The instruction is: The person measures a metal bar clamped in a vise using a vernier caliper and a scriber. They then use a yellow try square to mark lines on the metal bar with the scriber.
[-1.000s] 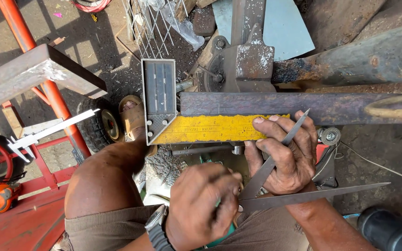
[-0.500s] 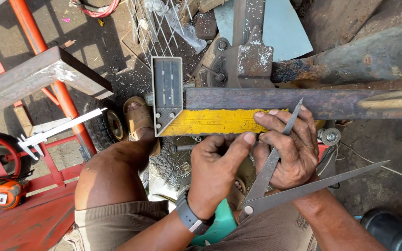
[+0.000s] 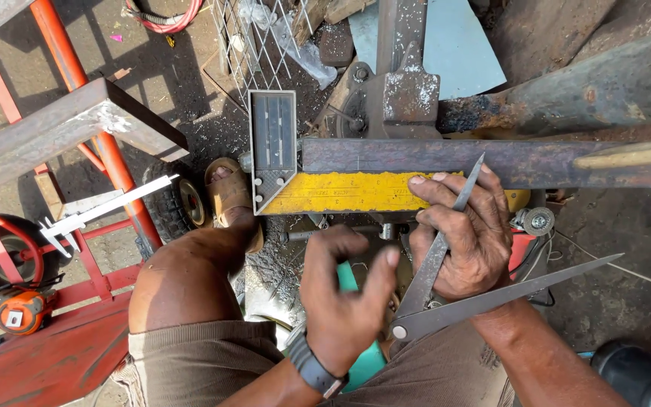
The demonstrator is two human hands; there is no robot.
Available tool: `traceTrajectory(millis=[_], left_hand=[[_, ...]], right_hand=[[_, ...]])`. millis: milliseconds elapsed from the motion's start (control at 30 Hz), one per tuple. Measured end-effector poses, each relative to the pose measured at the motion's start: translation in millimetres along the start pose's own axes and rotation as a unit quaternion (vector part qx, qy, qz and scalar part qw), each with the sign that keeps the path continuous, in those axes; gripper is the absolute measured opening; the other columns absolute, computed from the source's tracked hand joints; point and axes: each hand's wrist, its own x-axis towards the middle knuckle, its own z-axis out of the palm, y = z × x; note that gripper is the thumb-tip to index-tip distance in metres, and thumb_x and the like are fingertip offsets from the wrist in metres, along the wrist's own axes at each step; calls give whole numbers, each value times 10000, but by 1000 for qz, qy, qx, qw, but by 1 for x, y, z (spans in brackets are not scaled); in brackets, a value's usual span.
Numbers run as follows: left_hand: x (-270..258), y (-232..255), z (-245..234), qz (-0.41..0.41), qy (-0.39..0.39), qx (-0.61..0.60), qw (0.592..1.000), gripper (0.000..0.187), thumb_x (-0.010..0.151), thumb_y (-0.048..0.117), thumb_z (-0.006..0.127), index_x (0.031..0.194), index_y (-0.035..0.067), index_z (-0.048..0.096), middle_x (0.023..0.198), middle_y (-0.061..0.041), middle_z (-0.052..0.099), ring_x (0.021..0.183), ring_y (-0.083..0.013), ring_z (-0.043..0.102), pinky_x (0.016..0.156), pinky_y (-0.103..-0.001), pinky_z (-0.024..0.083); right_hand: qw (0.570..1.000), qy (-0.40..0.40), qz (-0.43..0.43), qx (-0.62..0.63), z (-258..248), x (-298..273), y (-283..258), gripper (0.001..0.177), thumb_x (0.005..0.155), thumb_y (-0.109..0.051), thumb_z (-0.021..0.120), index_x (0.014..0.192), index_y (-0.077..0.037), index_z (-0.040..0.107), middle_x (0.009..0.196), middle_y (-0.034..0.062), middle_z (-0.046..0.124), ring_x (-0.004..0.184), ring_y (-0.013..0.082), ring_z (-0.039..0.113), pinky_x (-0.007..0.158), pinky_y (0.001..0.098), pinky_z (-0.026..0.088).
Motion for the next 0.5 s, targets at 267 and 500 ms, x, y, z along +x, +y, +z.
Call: traceTrajectory(millis=[267,500], left_hand=[[35,-6,-24,352,-170,299,870,345,1115,155,439,1335,75,692,1330,-94,697,1245,-292,665,1054,-507,454],[54,-17,-15,438,-207,316,816,327,1094,143,511,1325,7,698,1355,-155,677,1229,-324,657,968,-485,503]], right_hand=[[1000,-2,-15,12,-2,6,0,61,996,12,583,1028,-3,633,1234,130,719,1069,343,662,1111,628,463],[999,-1,3,54,-4,8,-1,44,1011,22,614,982,-5,596,1219,166,710,1107,361,654,1123,635,467]])
